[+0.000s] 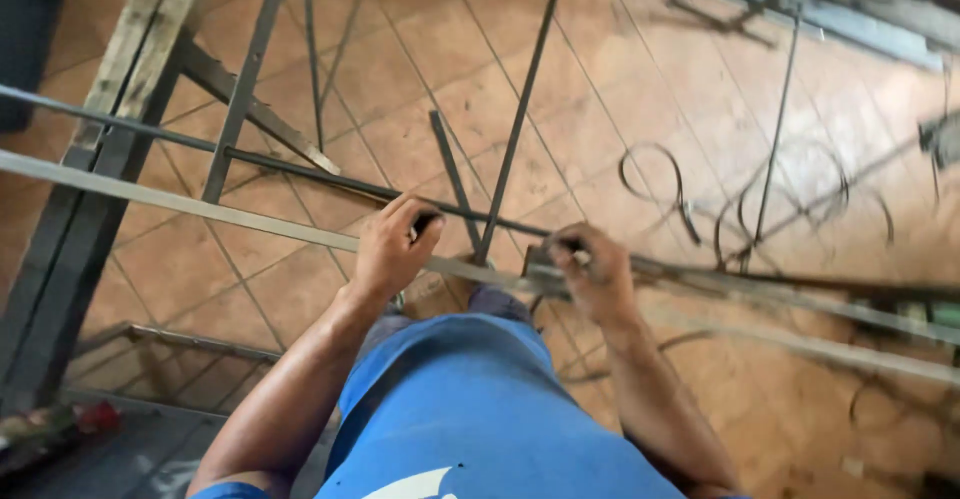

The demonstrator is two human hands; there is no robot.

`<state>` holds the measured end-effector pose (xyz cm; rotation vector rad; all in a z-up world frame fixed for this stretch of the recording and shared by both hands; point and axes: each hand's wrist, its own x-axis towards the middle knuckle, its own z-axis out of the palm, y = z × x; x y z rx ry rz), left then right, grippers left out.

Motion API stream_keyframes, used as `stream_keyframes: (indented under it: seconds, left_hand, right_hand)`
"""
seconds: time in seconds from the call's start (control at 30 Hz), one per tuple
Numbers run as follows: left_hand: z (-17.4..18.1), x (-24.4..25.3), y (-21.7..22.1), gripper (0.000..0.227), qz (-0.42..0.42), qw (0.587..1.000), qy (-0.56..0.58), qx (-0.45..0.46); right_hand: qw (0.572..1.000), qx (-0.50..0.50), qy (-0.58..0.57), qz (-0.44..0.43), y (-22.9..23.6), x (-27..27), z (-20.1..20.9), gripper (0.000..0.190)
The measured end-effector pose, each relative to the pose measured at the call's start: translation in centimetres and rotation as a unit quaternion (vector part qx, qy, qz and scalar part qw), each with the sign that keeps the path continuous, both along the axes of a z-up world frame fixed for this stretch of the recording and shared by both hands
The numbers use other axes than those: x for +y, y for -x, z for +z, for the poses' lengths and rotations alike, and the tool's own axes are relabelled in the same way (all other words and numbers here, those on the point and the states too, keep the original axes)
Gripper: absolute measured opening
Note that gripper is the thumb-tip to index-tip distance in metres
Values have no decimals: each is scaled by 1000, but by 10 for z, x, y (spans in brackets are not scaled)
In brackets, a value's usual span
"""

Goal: Assembling a metal frame by positioning metal rods into the structure

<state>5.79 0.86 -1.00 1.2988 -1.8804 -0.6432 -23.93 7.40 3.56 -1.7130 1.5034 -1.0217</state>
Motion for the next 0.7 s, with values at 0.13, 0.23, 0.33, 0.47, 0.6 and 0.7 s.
stream_keyframes:
  seconds: [0.13, 0.23, 0.33, 0.47, 0.6, 0.7]
  left_hand:
    - [1, -5, -19, 13, -103, 993, -48, 34]
    - [7, -6, -16, 22, -138, 989, -45, 3]
    - [4, 0, -15, 19, -155, 987, -30, 8]
    - [-7, 5, -15, 22, -144, 990, -2, 1]
    - [-3, 19, -36, 21, -137, 987, -7, 86]
    - [-3, 23, -69, 20, -105, 991, 18, 75]
  right_hand:
    - [989, -6, -6, -148, -41, 35, 3, 18]
    - [989, 45, 1, -144, -90, 63, -19, 28]
    - [991, 14, -33, -128, -133, 85, 1, 21]
    - [990, -18, -62, -122, -158, 100, 5, 12]
    - [993, -20, -92, -74, -166, 93, -2, 8]
    - [997, -25, -63, -22, -175, 67, -3, 9]
